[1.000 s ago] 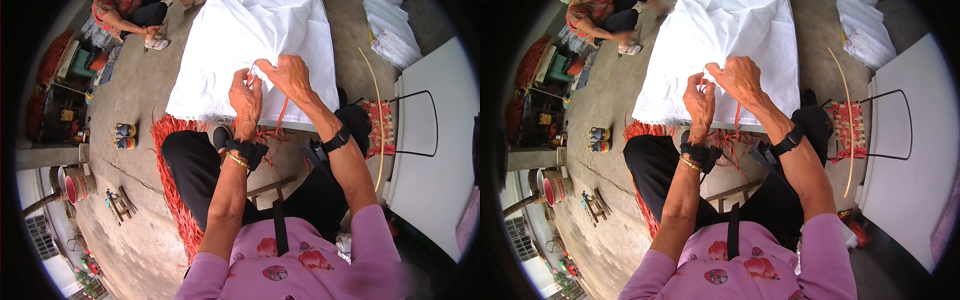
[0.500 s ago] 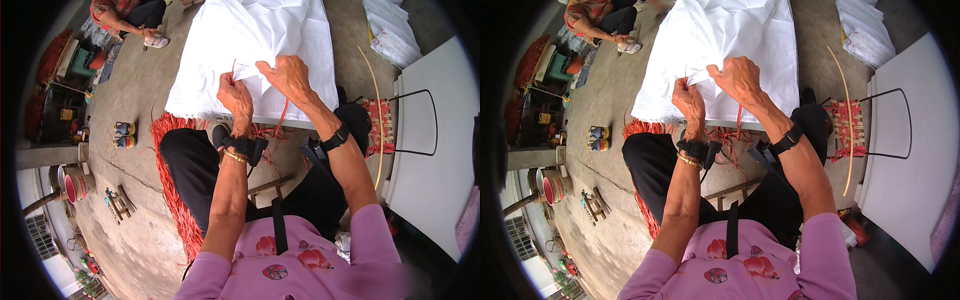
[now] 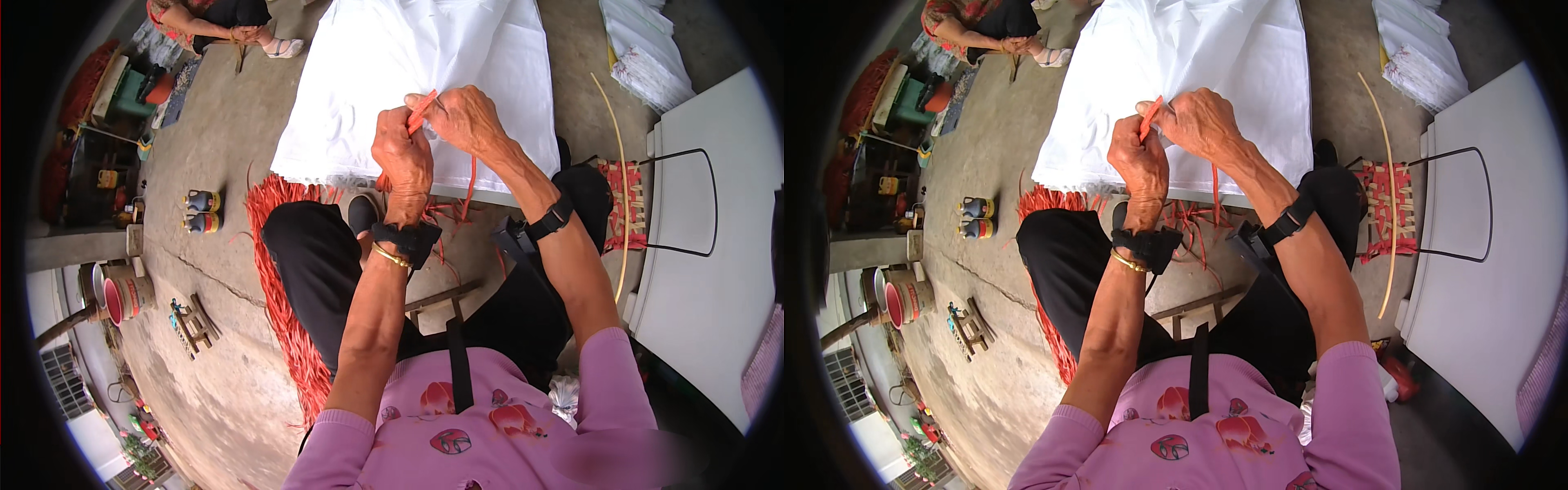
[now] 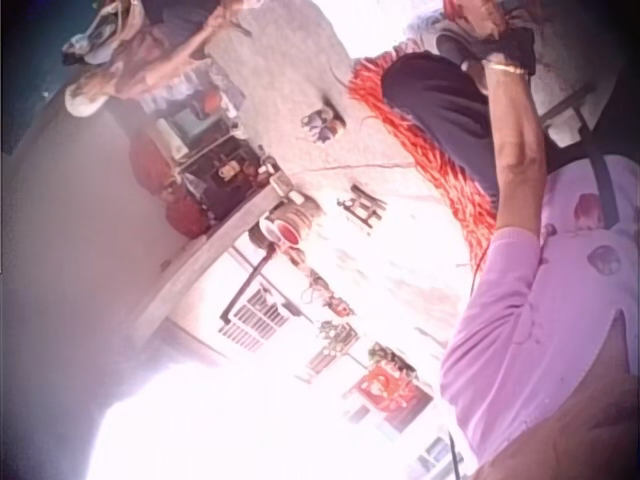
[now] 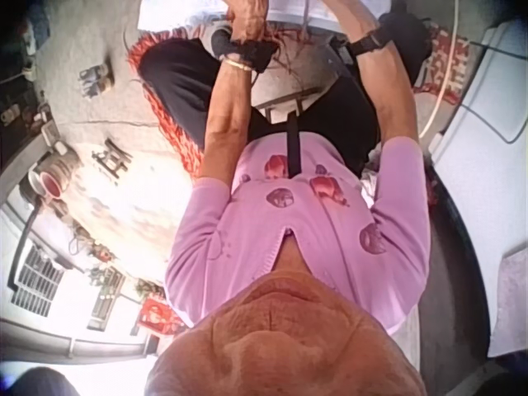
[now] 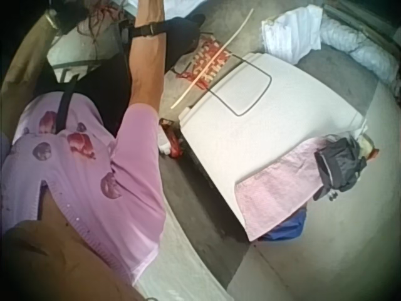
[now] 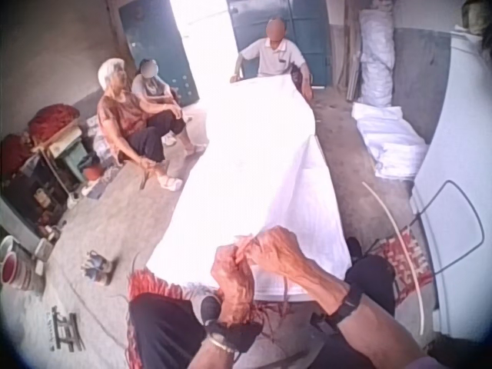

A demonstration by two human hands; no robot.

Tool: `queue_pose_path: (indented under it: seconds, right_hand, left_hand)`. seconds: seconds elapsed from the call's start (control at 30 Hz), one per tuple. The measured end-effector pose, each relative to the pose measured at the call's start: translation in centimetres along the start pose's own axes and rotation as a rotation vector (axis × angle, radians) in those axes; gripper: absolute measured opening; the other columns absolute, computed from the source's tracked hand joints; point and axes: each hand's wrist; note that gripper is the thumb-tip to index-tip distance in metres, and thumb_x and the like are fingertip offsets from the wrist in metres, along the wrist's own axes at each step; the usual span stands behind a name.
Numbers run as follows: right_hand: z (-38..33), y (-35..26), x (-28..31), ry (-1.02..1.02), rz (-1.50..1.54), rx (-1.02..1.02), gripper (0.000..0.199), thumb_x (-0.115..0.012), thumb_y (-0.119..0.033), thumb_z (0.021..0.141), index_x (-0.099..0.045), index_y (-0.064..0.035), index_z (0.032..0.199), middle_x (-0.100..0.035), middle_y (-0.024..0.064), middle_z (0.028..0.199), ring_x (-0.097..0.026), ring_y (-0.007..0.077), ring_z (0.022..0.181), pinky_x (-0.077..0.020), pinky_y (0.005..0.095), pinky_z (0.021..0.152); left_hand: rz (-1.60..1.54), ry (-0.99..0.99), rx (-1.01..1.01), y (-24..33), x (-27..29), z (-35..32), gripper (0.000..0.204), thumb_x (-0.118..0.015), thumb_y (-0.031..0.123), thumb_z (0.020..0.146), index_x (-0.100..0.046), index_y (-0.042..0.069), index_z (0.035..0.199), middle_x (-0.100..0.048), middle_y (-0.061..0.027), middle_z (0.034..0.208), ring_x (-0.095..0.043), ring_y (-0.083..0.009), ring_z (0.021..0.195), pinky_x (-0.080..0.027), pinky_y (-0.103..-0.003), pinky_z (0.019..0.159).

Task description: Tying the top of white plastic sacks using red plastic strips.

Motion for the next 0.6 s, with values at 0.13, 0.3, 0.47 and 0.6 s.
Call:
queue_pose_path:
  seconds: [0.13, 0.3, 0.47, 0.6]
  right_hand:
    - [0.3, -0.1, 0.3, -0.159, 0.330, -0.319, 0.064, -0.057, -0.057, 0.076, -0.051, 0.0036, 0.054, -0.045, 0.0088, 0.042, -0.050, 0.0219, 0.043, -0.0402, 0.0367, 0.041]
    - [0.7, -0.8, 1.3, -0.082, 0.449, -0.500, 0.056, -0.061, -0.047, 0.068, -0.055, 0.0084, 0.061, -0.052, 0.0154, 0.053, -0.054, 0.0221, 0.052, -0.0417, 0.0354, 0.044]
    - [0.8, 0.3, 1.1, -0.119, 0.386, -0.447, 0.054, -0.060, -0.045, 0.069, -0.056, 0.0082, 0.063, -0.053, 0.0159, 0.053, -0.053, 0.0225, 0.051, -0.0423, 0.0366, 0.045]
    - [0.5, -0.8, 1.4, -0.067, 0.383, -0.467, 0.051, -0.060, -0.045, 0.069, -0.054, 0.0054, 0.058, -0.052, 0.0135, 0.051, -0.052, 0.0220, 0.050, -0.0419, 0.0376, 0.045]
  left_hand:
    - [-0.364, -0.196, 0.456, 0.5, 0.4, 1.1, 0.008, -0.057, -0.002, 0.074, -0.060, -0.002, 0.082, -0.056, -0.0107, 0.067, -0.055, -0.0173, 0.061, -0.044, -0.030, 0.055]
    - [-0.541, -0.102, 0.558, 0.7, 2.8, 0.0, 0.030, -0.061, 0.003, 0.080, -0.053, -0.004, 0.109, -0.055, -0.0101, 0.103, -0.052, -0.0135, 0.093, -0.046, -0.023, 0.077]
    - [-0.434, -0.077, 0.666, -0.6, -0.6, -1.4, 0.027, -0.056, 0.005, 0.081, -0.053, -0.004, 0.106, -0.058, -0.0115, 0.094, -0.055, -0.0179, 0.086, -0.045, -0.029, 0.078]
    - [-0.627, 0.030, 0.928, -1.8, -2.8, -0.6, 0.021, -0.049, 0.005, 0.082, -0.054, -0.005, 0.100, -0.057, -0.0085, 0.082, -0.052, -0.0152, 0.072, -0.043, -0.028, 0.065]
Point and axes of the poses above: each hand's wrist, its own z-axis towards the middle knuckle, its own x-axis out of the back of the hand, y = z × x
